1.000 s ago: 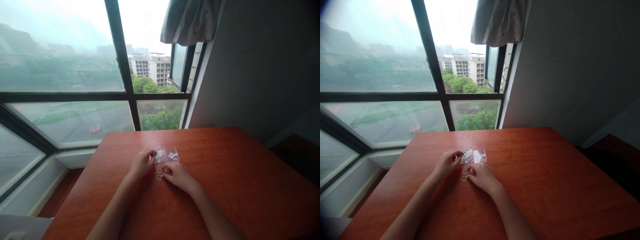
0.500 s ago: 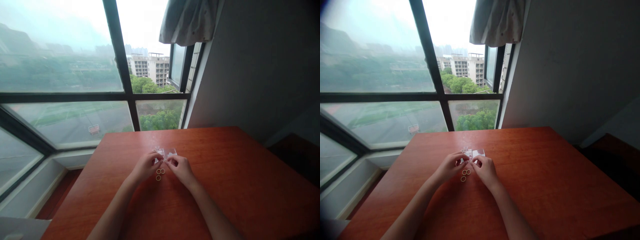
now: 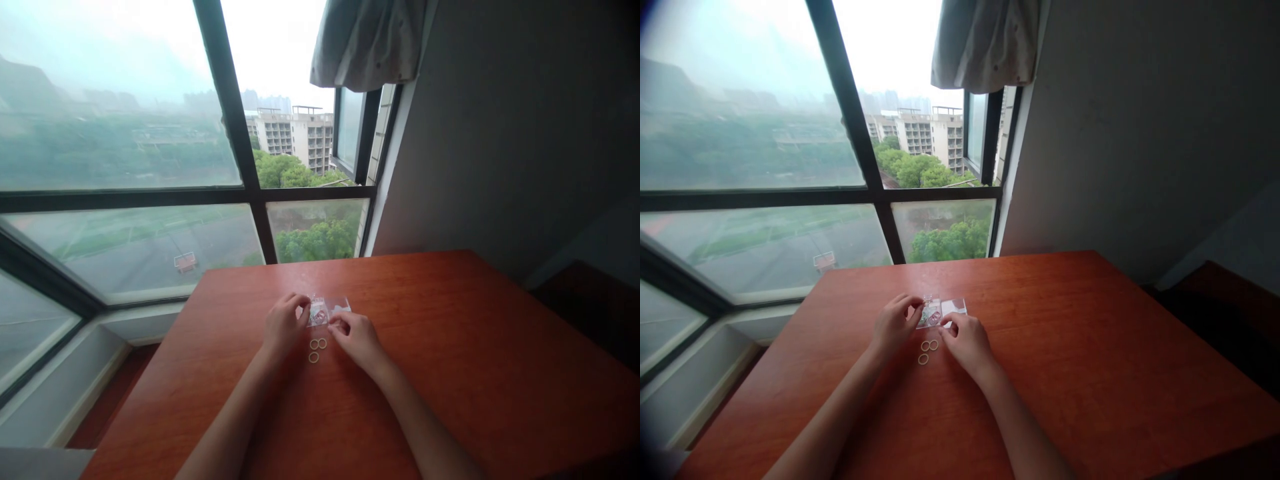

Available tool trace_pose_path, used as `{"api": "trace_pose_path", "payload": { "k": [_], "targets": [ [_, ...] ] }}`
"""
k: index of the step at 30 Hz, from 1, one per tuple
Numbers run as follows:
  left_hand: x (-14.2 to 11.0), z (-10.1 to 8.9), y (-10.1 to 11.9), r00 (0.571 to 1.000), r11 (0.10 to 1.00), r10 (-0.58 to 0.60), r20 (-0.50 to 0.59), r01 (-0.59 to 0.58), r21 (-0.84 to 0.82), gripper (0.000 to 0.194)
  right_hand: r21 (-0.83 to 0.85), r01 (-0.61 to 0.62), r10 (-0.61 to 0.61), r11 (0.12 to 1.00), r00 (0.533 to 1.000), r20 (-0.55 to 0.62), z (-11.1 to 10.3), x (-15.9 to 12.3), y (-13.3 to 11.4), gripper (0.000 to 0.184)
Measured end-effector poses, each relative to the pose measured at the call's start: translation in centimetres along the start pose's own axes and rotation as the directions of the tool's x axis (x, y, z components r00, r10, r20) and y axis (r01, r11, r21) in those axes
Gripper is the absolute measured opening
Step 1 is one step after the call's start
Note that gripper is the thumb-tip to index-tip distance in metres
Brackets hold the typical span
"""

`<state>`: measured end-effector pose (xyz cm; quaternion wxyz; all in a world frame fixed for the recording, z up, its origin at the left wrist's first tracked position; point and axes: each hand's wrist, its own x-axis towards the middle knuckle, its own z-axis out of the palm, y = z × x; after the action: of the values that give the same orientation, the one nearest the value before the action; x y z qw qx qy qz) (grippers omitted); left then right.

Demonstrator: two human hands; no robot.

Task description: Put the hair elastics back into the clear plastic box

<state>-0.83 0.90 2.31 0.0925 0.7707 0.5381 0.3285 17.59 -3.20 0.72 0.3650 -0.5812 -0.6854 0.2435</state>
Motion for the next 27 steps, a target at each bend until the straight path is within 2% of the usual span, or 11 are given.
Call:
{"api": "trace_pose_path", "payload": {
  "k": [8,13,17,22,27],
  "targets": [
    [0.7,1.0,-0.5,0.999,0.997,-0.031,0.017,0.030,0.075,0.015,-0.054,0.020,-0.016,0.998,0.998,0.066,0.5,-0.3,0.0,0.009],
    [0.6,0.7,-0.9,0.999,0.996,-0.040,0.001,0.040,0.083,0.016,-0.071,0.020,-0.014,0.997,0.997,0.076,0.3,-0.2,0.2,0.007],
    [0.2,0.3,-1.3,0.998,0.996,-0.056,0.001,0.055,0.066,0.016,-0.074,0.036,-0.024,0.997,0.987,0.160,0.2,-0.4,-0.1,0.006],
    [-0.3,-0.2,-1.5,0.999,0.998,-0.052,0.009,0.052,0.043,0.017,-0.098,0.088,-0.054,0.991,0.949,0.309,0.2,-0.9,-0.9,0.011],
    [-0.5,-0.7,-1.5,0.999,0.999,-0.044,0.013,0.044,0.030,0.019,-0.178,0.119,-0.057,0.977,0.946,0.319,0.2,-1.3,-1.6,0.019]
  ]
}}
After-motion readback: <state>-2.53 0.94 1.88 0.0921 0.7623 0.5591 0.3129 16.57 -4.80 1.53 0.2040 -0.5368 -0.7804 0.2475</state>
